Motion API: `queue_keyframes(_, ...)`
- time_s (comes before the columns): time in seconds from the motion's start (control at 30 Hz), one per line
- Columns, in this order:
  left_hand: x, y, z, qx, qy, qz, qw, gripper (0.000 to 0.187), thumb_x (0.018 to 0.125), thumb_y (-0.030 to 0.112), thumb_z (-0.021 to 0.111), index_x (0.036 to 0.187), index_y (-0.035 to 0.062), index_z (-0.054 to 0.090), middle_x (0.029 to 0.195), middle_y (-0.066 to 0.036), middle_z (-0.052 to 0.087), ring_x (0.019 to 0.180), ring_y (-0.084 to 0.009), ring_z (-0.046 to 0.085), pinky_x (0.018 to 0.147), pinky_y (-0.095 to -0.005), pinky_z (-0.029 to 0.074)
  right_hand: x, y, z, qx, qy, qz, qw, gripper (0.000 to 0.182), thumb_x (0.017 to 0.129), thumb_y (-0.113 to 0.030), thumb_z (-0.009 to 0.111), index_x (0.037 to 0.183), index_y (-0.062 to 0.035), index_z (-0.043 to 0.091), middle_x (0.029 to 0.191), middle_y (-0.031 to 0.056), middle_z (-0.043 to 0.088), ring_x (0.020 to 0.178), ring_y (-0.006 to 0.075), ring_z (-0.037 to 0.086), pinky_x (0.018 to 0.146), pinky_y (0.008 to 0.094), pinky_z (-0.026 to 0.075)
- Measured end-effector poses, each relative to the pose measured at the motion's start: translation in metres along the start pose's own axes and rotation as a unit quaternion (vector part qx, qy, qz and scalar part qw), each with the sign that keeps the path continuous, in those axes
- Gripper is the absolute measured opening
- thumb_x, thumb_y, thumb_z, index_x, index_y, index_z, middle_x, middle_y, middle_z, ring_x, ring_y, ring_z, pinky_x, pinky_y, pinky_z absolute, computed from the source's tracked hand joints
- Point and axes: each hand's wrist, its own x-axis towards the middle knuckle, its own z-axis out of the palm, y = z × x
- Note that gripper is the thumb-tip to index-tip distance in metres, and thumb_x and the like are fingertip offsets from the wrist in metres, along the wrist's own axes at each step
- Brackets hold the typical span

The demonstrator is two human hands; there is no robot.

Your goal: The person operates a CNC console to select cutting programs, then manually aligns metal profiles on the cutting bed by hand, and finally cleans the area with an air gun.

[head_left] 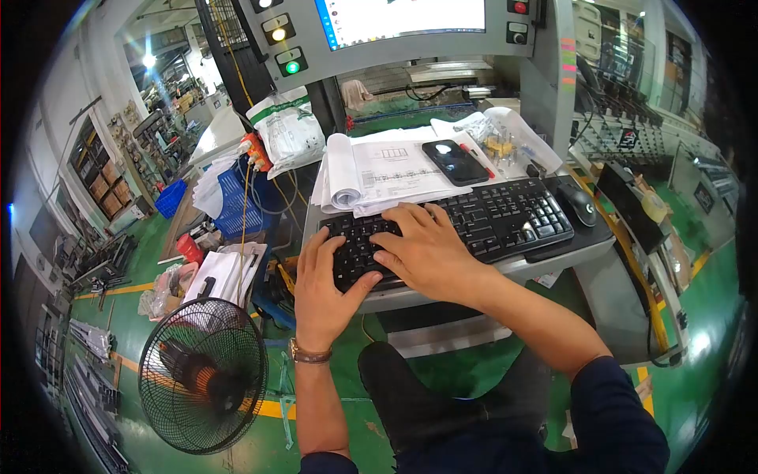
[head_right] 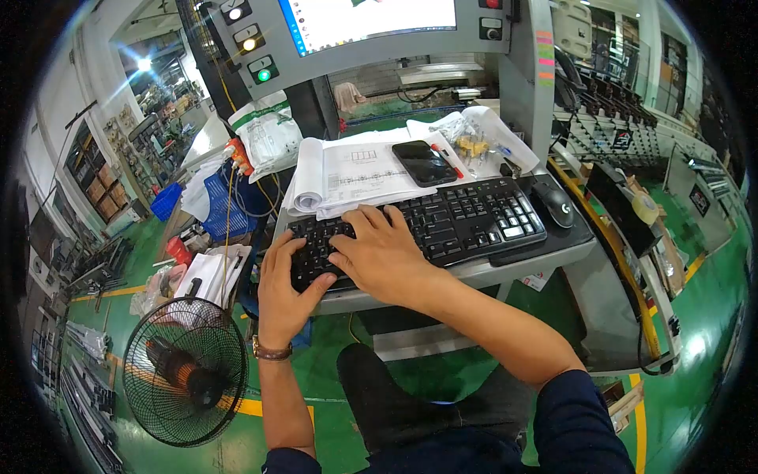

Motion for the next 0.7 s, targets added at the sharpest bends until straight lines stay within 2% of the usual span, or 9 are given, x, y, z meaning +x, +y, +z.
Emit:
queue_keyframes(0.1,0.002,-0.002,-0.002,0.04,-0.031,0.021,0.999,0.073,0.086,0.048,0.088,0.139,0.0026,0.067,0.154,-0.025,0.056,0.143,-0.0476,0.05,0.119,-0.0546,0.043,-0.016,-0.007,-0.008,0.073,0.043,-0.004,0.996,0.025,0.102,-0.024,0.07,0.122,-0.009,0.076,0.137,0.0157,0.061,0.135,0.0371,0.055,0.113,0.0577,0.039)
queue_keyframes(0.2,0.005,0.001,-0.005,0.035,-0.057,0.028,0.997,0.069,0.089,0.047,0.086,0.143,0.0064,0.068,0.155,-0.025,0.055,0.144,-0.0497,0.048,0.119,-0.0564,0.042,-0.046,-0.013,-0.021,0.037,0.036,-0.017,0.999,0.026,0.098,-0.021,0.074,0.122,-0.0097,0.075,0.137,0.0148,0.062,0.135,0.0374,0.056,0.114,0.0571,0.039)
queue_keyframes(0.3,0.005,-0.005,-0.006,0.067,-0.092,0.052,0.992,0.064,0.092,0.042,0.082,0.147,0.0127,0.068,0.161,-0.024,0.053,0.148,-0.0471,0.048,0.122,-0.0551,0.039,-0.065,0.001,-0.042,0.028,0.045,0.041,0.998,0.029,0.098,-0.022,0.075,0.125,-0.0094,0.072,0.141,0.0144,0.061,0.138,0.0395,0.056,0.116,0.0547,0.039)
queue_keyframes(0.33,0.007,-0.004,-0.007,0.059,-0.103,0.045,0.992,0.062,0.093,0.043,0.08,0.147,0.0129,0.069,0.162,-0.023,0.052,0.149,-0.0481,0.046,0.124,-0.0552,0.037,-0.071,0.012,-0.047,0.026,0.061,0.063,0.996,0.036,0.097,-0.025,0.077,0.129,-0.0082,0.07,0.141,0.0143,0.061,0.137,0.0402,0.056,0.116,0.0545,0.039)
queue_keyframes(0.43,0.006,0.0,-0.005,0.056,-0.08,0.041,0.994,0.063,0.092,0.043,0.083,0.144,0.0113,0.07,0.158,-0.025,0.054,0.147,-0.0509,0.045,0.121,-0.0579,0.038,-0.084,0.036,-0.053,-0.026,0.118,0.143,0.982,0.04,0.094,-0.028,0.079,0.127,-0.008,0.068,0.138,0.0138,0.062,0.135,0.0393,0.056,0.115,0.0557,0.039)
queue_keyframes(0.47,0.006,0.001,-0.006,0.051,-0.074,0.037,0.995,0.069,0.09,0.042,0.085,0.149,0.0108,0.065,0.159,-0.025,0.053,0.148,-0.049,0.045,0.123,-0.0565,0.038,-0.088,0.041,-0.056,-0.067,0.112,0.147,0.98,0.039,0.096,-0.032,0.078,0.126,-0.0085,0.069,0.139,0.0139,0.062,0.136,0.0394,0.055,0.117,0.0574,0.036)
queue_keyframes(0.6,0.003,0.002,-0.005,0.034,-0.058,0.017,0.998,0.083,0.086,0.039,0.088,0.156,0.0069,0.056,0.16,-0.025,0.051,0.149,-0.0458,0.045,0.124,-0.0544,0.037,-0.095,0.051,-0.073,-0.073,0.108,0.129,0.983,0.041,0.1,-0.04,0.073,0.126,-0.0087,0.07,0.141,0.0137,0.061,0.139,0.0384,0.053,0.121,0.0607,0.03)
queue_keyframes(0.7,0.001,0.001,-0.005,0.042,-0.063,0.012,0.997,0.082,0.086,0.039,0.088,0.154,0.0061,0.057,0.16,-0.024,0.051,0.149,-0.046,0.045,0.124,-0.0548,0.037,-0.102,0.068,-0.096,-0.067,0.136,0.177,0.972,0.04,0.099,-0.037,0.075,0.127,-0.0089,0.07,0.14,0.0139,0.062,0.138,0.0371,0.053,0.121,0.0592,0.031)
